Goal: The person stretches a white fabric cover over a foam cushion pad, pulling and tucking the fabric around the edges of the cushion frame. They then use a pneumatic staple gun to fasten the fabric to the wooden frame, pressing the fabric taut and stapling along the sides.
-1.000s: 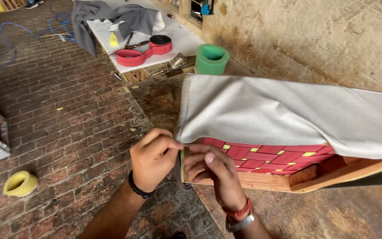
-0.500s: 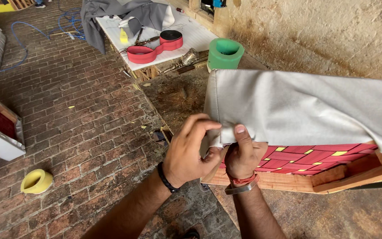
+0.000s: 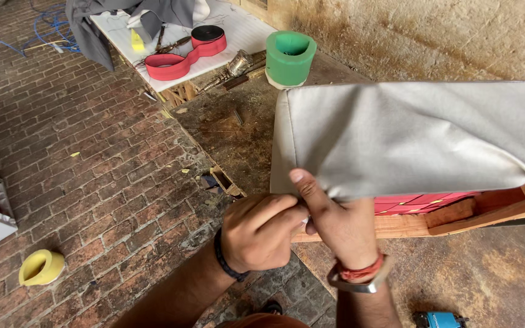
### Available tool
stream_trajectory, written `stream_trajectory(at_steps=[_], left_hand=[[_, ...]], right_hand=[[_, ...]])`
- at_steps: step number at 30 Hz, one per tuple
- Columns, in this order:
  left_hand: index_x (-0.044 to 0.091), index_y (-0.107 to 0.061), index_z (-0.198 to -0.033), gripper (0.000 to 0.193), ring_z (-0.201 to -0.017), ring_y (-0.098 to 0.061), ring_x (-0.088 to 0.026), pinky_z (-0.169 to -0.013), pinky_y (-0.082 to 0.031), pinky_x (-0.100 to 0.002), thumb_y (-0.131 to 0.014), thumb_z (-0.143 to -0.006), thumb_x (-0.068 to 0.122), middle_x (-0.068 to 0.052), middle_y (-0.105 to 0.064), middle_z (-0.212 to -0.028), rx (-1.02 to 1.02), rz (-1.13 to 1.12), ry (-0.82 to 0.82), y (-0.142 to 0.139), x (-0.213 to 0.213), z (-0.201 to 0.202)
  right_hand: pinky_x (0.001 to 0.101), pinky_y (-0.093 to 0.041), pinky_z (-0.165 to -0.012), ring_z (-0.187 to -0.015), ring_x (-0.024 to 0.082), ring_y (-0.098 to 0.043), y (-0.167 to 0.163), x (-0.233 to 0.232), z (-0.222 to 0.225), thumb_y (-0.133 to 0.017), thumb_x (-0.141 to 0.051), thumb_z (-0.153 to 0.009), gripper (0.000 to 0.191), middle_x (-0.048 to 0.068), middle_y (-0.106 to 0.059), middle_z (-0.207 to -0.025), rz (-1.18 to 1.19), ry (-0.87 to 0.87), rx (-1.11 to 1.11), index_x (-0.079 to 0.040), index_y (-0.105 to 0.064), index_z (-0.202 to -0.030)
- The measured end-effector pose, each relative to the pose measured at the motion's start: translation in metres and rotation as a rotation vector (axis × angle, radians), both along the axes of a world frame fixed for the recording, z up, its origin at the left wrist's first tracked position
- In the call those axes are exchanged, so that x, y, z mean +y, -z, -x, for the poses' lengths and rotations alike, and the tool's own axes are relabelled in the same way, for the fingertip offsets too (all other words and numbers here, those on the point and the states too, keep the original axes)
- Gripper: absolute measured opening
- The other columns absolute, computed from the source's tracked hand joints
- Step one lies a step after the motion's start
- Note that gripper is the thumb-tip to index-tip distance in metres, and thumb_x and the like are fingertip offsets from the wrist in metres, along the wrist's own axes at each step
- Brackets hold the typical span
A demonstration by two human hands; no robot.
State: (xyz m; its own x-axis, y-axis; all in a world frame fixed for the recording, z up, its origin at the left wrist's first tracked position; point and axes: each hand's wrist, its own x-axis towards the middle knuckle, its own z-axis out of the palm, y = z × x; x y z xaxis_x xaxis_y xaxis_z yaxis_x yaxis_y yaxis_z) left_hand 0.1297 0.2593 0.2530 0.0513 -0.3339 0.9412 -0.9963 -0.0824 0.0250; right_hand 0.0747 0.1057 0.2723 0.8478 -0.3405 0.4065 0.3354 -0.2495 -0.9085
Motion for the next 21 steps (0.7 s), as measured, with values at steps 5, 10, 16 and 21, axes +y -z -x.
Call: stream_trajectory(at_steps=[5,10,16,21], left_hand=[[0.000,-0.078,-0.090,0.007,-0.056,-0.070,-0.012,-0.041,-0.051,-0.021,-0.072,-0.092,0.003,-0.013,-0.078,-0.083,0.319,-0.128,0.348,-0.005,0.006,-0.029],[0.007,-0.070,-0.123,0.024,-0.116,-0.070,-0.020,-0.103,-0.056,-0.034,-0.055,-0.110,0.021,-0.007,-0.074,-0.122,0.619,-0.089,0.188,-0.044,-0.005,-0.128],[0.013,-0.068,-0.137,0.039,-0.139,-0.061,-0.022,-0.123,-0.043,-0.037,-0.043,-0.115,0.033,-0.009,-0.069,-0.142,0.862,-0.241,0.515,-0.025,-0.079,-0.212],[0.025,-0.067,-0.139,0.040,-0.152,-0.038,-0.024,-0.132,-0.028,-0.052,-0.038,-0.114,0.037,-0.007,-0.050,-0.159,0.537,-0.330,0.046,-0.003,-0.061,-0.163]], right_hand=[[0.0221,-0.043,-0.044,-0.050,0.008,-0.058,0.036,0.012,-0.027,-0.071,-0.019,-0.104,0.030,-0.001,-0.065,-0.063,-0.304,0.065,-0.450,-0.011,-0.067,-0.076],[0.0286,-0.050,-0.070,-0.073,0.010,-0.060,0.066,0.015,-0.041,-0.070,-0.024,-0.107,0.023,-0.001,-0.065,-0.080,-0.244,0.212,-0.512,-0.007,-0.068,-0.092],[0.0206,-0.049,-0.055,-0.053,0.004,-0.061,0.100,0.004,-0.057,-0.072,-0.024,-0.104,0.027,-0.005,-0.066,-0.063,-0.214,0.198,-0.607,-0.012,-0.070,-0.079],[0.0333,-0.056,-0.100,-0.104,0.018,-0.069,0.093,0.010,-0.054,-0.073,-0.022,-0.102,0.036,0.014,-0.073,-0.113,-0.277,0.143,-0.568,0.004,-0.066,-0.126]])
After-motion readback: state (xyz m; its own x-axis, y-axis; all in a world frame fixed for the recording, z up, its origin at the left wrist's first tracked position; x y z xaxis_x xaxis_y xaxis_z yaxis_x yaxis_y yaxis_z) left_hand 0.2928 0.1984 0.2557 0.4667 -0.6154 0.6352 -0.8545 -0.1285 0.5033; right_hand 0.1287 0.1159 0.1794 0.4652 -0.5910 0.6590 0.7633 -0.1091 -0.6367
